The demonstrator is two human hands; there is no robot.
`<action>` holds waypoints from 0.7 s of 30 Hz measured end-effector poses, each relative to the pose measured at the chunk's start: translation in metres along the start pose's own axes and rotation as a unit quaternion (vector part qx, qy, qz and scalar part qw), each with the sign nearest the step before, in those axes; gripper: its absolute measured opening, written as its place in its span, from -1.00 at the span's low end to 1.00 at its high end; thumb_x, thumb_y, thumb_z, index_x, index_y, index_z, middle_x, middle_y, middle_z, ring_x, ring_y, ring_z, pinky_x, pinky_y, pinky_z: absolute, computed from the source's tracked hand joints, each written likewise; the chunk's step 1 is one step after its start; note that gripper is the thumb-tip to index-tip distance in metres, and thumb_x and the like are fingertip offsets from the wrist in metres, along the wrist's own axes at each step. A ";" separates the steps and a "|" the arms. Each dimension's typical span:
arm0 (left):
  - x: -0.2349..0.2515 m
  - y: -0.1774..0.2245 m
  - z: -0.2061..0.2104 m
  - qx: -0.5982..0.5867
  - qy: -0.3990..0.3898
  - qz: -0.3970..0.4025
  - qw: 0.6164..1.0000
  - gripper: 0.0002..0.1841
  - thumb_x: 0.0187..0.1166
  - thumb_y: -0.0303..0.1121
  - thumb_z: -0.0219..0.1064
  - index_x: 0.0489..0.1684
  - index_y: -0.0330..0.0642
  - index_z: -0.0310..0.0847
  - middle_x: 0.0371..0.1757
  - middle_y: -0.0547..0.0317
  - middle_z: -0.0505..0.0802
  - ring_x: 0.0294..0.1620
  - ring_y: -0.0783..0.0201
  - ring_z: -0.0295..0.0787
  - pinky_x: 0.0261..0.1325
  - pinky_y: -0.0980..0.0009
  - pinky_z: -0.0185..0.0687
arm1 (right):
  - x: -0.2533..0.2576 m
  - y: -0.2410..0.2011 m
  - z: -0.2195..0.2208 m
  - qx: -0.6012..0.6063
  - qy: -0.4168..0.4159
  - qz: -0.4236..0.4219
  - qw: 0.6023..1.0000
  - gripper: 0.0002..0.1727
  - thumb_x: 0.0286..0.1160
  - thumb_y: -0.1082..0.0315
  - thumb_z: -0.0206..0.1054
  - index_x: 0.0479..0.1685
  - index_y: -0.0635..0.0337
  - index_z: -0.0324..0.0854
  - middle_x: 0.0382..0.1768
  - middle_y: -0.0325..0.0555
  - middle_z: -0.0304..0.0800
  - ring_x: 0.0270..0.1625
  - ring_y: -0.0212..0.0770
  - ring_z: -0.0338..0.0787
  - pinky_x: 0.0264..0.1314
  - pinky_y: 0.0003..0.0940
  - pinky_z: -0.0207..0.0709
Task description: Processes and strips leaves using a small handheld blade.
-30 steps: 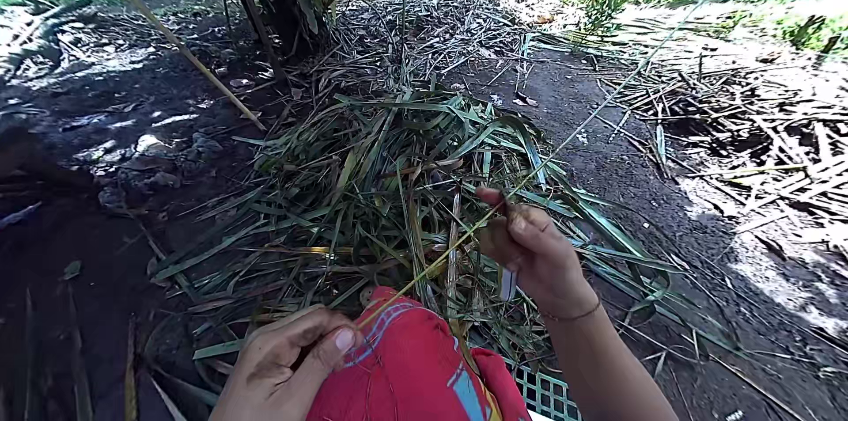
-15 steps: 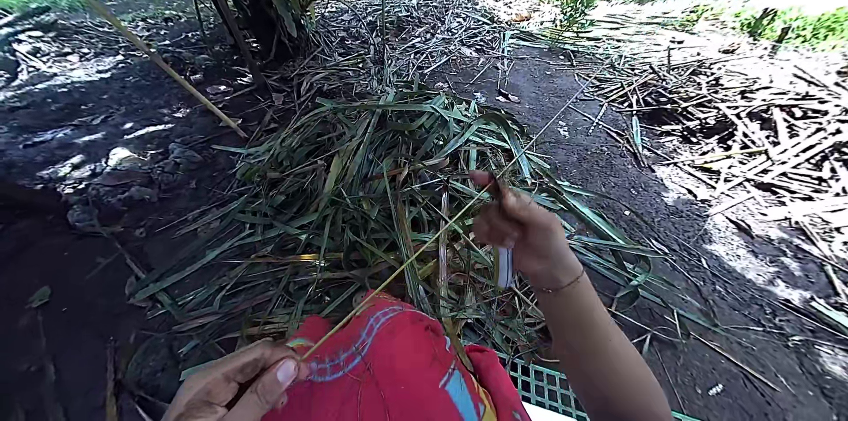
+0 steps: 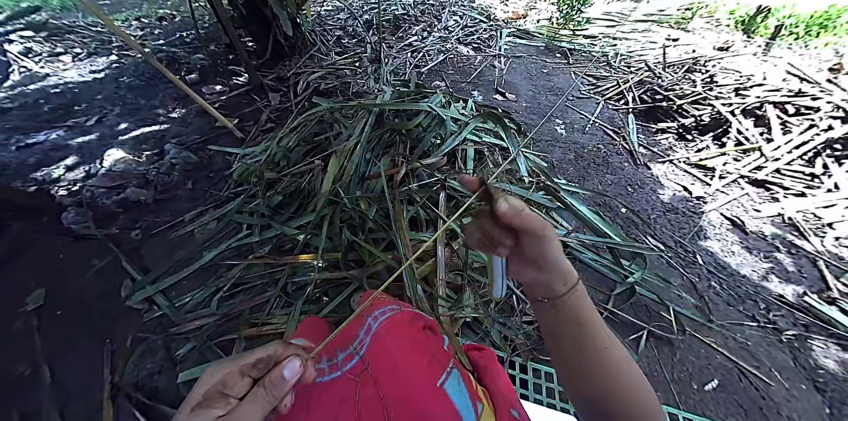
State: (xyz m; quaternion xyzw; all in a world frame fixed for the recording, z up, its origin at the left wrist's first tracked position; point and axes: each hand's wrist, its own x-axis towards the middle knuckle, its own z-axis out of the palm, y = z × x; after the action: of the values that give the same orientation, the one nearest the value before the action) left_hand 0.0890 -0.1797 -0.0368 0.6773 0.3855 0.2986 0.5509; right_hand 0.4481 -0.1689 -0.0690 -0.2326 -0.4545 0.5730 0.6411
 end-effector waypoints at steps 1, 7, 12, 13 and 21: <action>-0.004 -0.003 -0.006 -0.004 0.003 -0.005 1.000 -0.69 0.69 -0.53 0.10 -0.21 0.03 0.80 -0.42 0.79 0.79 -0.50 0.84 0.56 -0.41 0.82 0.46 | 0.004 -0.010 -0.017 -0.006 0.039 -0.032 0.999 -0.55 0.63 -0.05 0.27 0.39 -0.11 0.67 -0.79 -0.62 0.41 -0.73 -0.66 0.39 -0.56 -0.70 0.36; 0.003 -0.006 -0.020 0.205 0.010 0.022 0.978 -0.73 0.68 -0.38 0.22 0.04 -0.44 0.74 -0.20 0.14 0.84 -0.32 0.57 0.67 -0.19 0.56 0.62 | 0.001 -0.021 -0.029 -0.021 0.124 -0.088 0.988 -0.60 0.78 0.04 0.05 0.42 -0.14 0.60 -0.83 -0.54 0.35 -0.77 -0.57 0.38 -0.58 -0.63 0.41; 0.041 0.007 0.040 0.297 0.126 0.222 0.920 -0.68 0.63 -0.13 0.35 -0.05 -0.24 0.81 -0.26 0.16 0.86 -0.35 0.59 0.69 -0.27 0.72 0.58 | -0.011 0.017 0.023 0.006 0.026 -0.041 0.999 -0.53 0.64 -0.02 0.29 0.44 -0.09 0.62 -0.72 -0.61 0.51 -0.65 -0.66 0.47 -0.44 -0.68 0.43; 0.048 0.008 0.047 0.300 0.143 0.258 0.907 -0.72 0.62 -0.15 0.36 -0.16 -0.21 0.82 -0.29 0.18 0.86 -0.35 0.61 0.69 -0.25 0.77 0.57 | -0.015 0.023 0.033 0.019 0.004 -0.032 0.999 -0.53 0.64 -0.01 0.30 0.44 -0.04 0.63 -0.69 -0.63 0.54 -0.62 -0.68 0.47 -0.43 -0.70 0.41; 0.028 0.018 0.039 0.336 0.166 0.291 0.880 -0.76 0.67 -0.29 0.33 -0.32 -0.28 0.78 -0.39 0.02 0.81 -0.30 0.43 0.71 -0.19 0.68 0.53 | -0.011 0.014 0.016 0.029 0.009 -0.073 0.997 -0.55 0.61 -0.03 0.31 0.37 -0.09 0.70 -0.72 -0.62 0.52 -0.65 -0.67 0.45 -0.46 -0.69 0.40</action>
State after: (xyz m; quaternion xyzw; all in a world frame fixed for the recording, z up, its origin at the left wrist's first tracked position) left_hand 0.1395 -0.1774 -0.0281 0.8436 0.3346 0.4062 0.1065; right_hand 0.4283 -0.1793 -0.0763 -0.1856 -0.4472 0.5357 0.6918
